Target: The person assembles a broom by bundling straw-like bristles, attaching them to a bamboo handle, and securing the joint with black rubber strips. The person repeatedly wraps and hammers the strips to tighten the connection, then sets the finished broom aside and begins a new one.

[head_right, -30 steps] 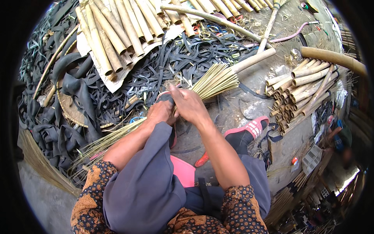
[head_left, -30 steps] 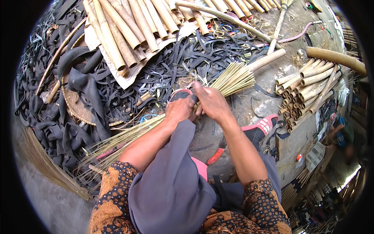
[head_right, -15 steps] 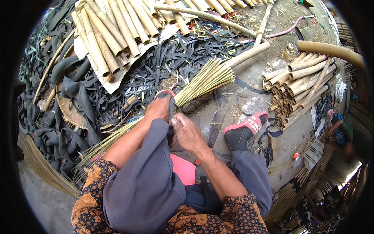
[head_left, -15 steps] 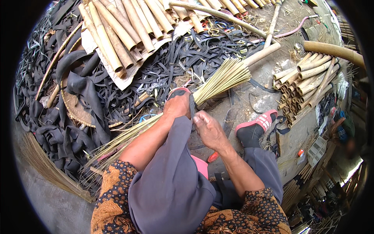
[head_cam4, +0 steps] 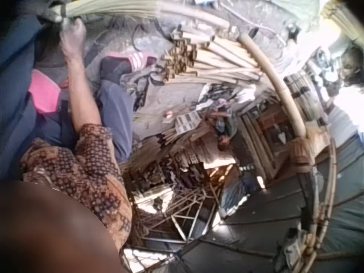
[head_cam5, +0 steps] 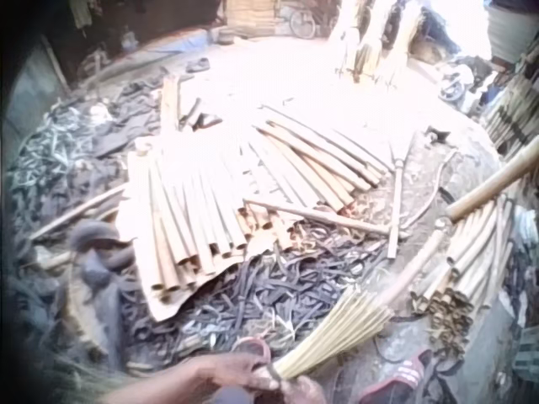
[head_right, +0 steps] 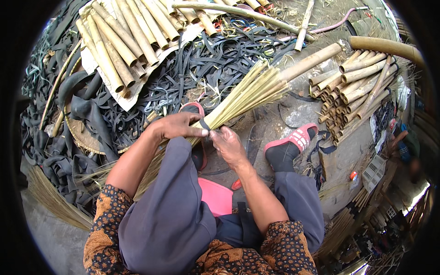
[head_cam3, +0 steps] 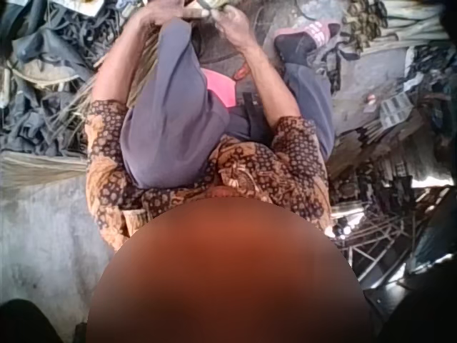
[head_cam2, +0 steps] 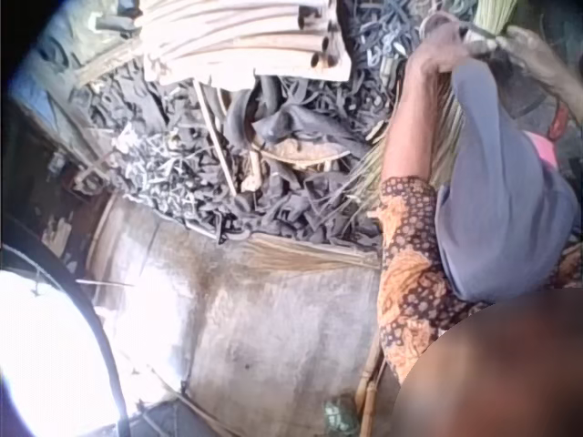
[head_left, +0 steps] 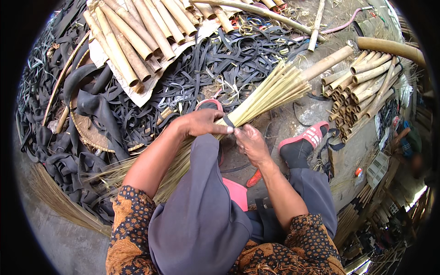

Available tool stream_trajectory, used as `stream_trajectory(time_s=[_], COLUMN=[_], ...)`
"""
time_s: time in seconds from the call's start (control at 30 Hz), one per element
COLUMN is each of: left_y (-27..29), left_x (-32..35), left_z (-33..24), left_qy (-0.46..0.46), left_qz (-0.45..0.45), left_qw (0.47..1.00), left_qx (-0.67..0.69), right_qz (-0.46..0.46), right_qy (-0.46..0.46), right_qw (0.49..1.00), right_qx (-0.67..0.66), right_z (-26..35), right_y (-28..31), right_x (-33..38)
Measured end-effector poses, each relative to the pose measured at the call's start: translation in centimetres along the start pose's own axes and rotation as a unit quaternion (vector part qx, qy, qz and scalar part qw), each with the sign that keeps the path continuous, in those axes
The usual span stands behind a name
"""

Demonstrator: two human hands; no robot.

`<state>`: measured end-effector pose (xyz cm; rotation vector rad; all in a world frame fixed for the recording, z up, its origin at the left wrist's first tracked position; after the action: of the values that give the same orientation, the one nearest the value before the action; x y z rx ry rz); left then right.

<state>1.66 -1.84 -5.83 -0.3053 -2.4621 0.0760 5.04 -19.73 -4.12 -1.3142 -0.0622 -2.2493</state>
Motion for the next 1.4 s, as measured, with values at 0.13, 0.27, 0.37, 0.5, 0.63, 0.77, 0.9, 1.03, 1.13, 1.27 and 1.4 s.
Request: stream_trajectory(time_s=[0.13, 0.27, 0.37, 0.5, 0.63, 0.77, 0.9, 1.03, 1.13, 1.27, 1.4], left_y=[-0.8, -1.5, -1.1, -2.9, -3.2, -1.4, -0.5, -0.6, -1.0, -1.0, -0.6], left_x=[0.6, 0.1, 0.5, 1.2, 1.3, 0.3, 0.2, 0.8, 0.8, -0.1, -0.5], left_z=[0.0, 1.3, 1.0, 0.9, -0.4, 1.1, 1.3, 1.7, 1.9, 1.8, 1.0], left_qy=[0.03, 0.036, -0.03, 0.023, 0.0, 0.099, 0.019, 0.058, 0.116, 0.125, 0.049], left_qz=[-0.095, -0.043, -0.188, -0.196, -0.228, -0.186, -0.146, -0.04, 0.036, 0.032, -0.157], left_qw=[0.957, 0.988, 0.928, 0.916, 0.895, 0.931, 0.972, 0.995, 0.993, 0.992, 0.967], left_qx=[-0.273, -0.143, -0.319, -0.349, -0.383, -0.297, -0.182, -0.075, -0.011, 0.008, -0.196], right_qz=[-0.042, -0.036, -0.085, -0.088, -0.089, 0.011, 0.009, -0.017, -0.102, -0.04, 0.0], right_qy=[0.005, -0.041, -0.051, -0.078, -0.108, -0.083, -0.102, 0.151, 0.42, 0.223, 0.046], right_qw=[0.998, 0.994, 0.994, 0.993, 0.987, 0.994, 0.972, 0.878, 0.748, 0.798, 0.794], right_qx=[-0.054, -0.09, -0.05, 0.011, 0.078, 0.07, 0.21, 0.453, 0.503, 0.559, 0.606], right_z=[0.0, -0.8, -1.1, -0.6, 0.2, -0.9, -5.0, -5.2, -2.6, 0.3, 5.0], right_y=[-0.5, -0.6, -0.5, -0.5, 0.9, 2.0, 5.4, 6.5, 3.4, 2.5, 2.5], right_x=[-0.1, -0.2, -0.6, 0.6, 5.0, 10.0, 8.1, 1.0, -4.1, -6.4, -2.2])
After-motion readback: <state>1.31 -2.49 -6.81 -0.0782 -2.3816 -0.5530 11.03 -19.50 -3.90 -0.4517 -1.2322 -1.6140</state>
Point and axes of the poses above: each hand's wrist, its own x-axis away from the middle knuckle, its own y-axis out of the back of the hand, z = x × y, the point moved 5 cm from there along -x, towards the middle knuckle, and after that the axes turned 7 degrees about -z, right-handed, at the moved point
